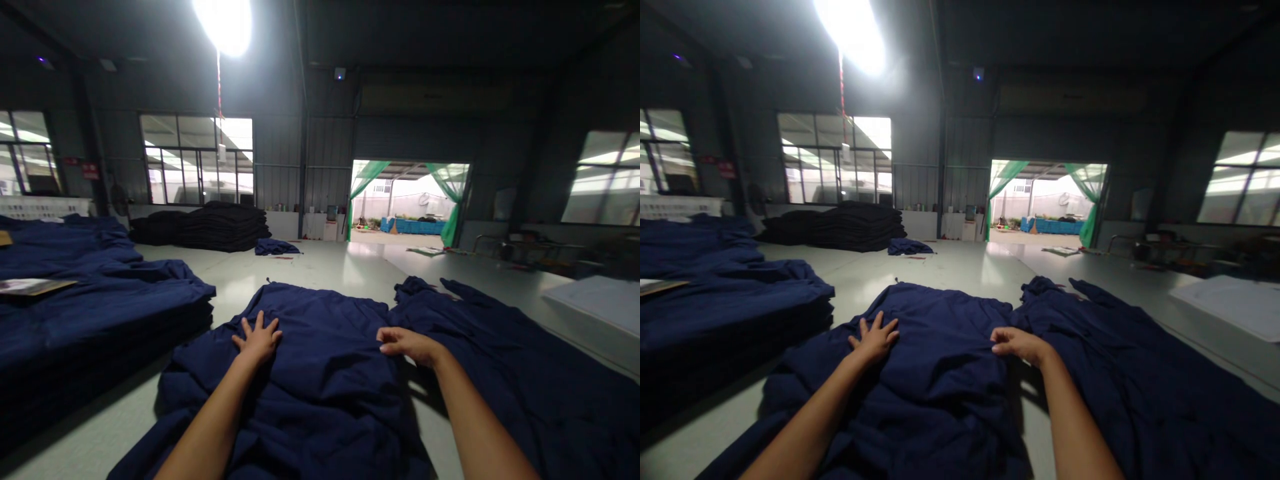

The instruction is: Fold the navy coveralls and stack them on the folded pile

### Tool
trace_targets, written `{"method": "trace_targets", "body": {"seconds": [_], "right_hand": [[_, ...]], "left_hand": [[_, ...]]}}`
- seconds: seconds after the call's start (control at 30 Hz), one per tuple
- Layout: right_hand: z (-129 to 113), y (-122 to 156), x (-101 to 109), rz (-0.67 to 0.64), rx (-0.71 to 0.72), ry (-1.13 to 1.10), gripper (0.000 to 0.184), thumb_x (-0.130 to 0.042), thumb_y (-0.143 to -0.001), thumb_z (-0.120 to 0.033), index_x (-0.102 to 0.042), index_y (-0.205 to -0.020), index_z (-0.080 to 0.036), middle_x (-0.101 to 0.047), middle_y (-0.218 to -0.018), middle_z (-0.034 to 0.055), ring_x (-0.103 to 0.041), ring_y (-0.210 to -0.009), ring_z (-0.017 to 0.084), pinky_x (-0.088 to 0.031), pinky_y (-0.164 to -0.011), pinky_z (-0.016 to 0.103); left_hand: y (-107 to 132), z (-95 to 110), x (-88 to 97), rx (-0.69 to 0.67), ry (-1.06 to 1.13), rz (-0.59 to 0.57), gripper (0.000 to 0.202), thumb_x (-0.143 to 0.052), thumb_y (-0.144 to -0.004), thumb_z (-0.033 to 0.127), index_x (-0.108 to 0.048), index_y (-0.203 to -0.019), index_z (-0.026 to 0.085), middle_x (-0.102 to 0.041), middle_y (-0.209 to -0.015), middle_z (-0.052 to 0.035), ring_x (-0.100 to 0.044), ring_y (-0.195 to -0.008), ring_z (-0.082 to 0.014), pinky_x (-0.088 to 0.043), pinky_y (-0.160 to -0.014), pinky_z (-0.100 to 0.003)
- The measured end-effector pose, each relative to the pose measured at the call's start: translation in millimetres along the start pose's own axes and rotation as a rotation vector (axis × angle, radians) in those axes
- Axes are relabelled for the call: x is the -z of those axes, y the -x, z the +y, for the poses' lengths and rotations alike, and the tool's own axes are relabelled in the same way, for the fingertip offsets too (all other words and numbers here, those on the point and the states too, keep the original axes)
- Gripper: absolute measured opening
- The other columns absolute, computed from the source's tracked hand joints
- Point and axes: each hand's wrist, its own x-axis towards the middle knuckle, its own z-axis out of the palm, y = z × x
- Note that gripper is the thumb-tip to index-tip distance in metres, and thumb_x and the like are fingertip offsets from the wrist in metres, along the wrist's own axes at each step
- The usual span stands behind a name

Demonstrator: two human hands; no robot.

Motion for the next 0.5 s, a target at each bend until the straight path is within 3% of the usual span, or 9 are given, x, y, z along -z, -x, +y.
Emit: {"method": "trace_targets", "body": {"seconds": [0.1,0.2,0.33,0.43,0.5], "right_hand": [[2.0,-3.6,-1.7,0.066,-0.015,-0.01,0.041,-0.058,-0.061,-0.057,-0.048,-0.071,-0.019,-0.047,-0.069,-0.0028,-0.045,-0.069,0.014,-0.037,-0.068,0.027],[1.0,-4.2,-3.7,0.03,-0.088,0.043,0.04,-0.059,-0.061,-0.057,-0.05,-0.07,-0.019,-0.048,-0.069,-0.0024,-0.045,-0.069,0.014,-0.037,-0.068,0.027],[-4.4,2.7,-4.8,-0.027,-0.07,-0.037,0.041,-0.069,-0.051,-0.046,-0.051,-0.075,-0.019,-0.05,-0.073,-0.0029,-0.047,-0.071,0.014,-0.036,-0.067,0.025],[-6.4,4.0,-4.7,0.009,-0.052,-0.094,0.042,-0.067,-0.053,-0.049,-0.048,-0.077,-0.02,-0.049,-0.071,-0.0037,-0.047,-0.069,0.013,-0.036,-0.065,0.025],[-5.5,0.1,-5.2,0.044,-0.072,-0.063,0.038,-0.06,-0.06,-0.053,-0.048,-0.074,-0.02,-0.048,-0.068,-0.0036,-0.046,-0.067,0.013,-0.037,-0.065,0.026]], "left_hand": [[1.6,-1.4,2.7,0.056,0.004,0.102,0.041,-0.045,-0.083,0.034,-0.049,-0.123,0.038,-0.015,-0.148,-0.0072,-0.026,-0.125,-0.0437,-0.028,-0.093,-0.059],[1.4,-3.5,6.7,0.123,0.04,0.122,0.041,-0.041,-0.085,0.035,-0.048,-0.125,0.034,-0.036,-0.136,-0.0151,-0.049,-0.109,-0.0357,-0.039,-0.085,-0.047],[-5.1,-8.1,13.2,0.175,0.125,0.183,0.043,-0.041,-0.085,0.029,-0.045,-0.127,0.022,-0.059,-0.106,-0.0156,-0.056,-0.099,-0.03,-0.041,-0.082,-0.042],[-9.3,-11.1,23.4,0.163,0.199,0.195,0.038,-0.049,-0.077,0.015,-0.054,-0.113,0.022,-0.062,-0.099,-0.0102,-0.058,-0.095,-0.0248,-0.044,-0.078,-0.033],[-9.3,-12.5,32.3,0.171,0.212,0.285,0.033,-0.043,-0.078,0.011,-0.057,-0.106,0.021,-0.061,-0.098,-0.0093,-0.058,-0.095,-0.0226,-0.044,-0.078,-0.03]]}}
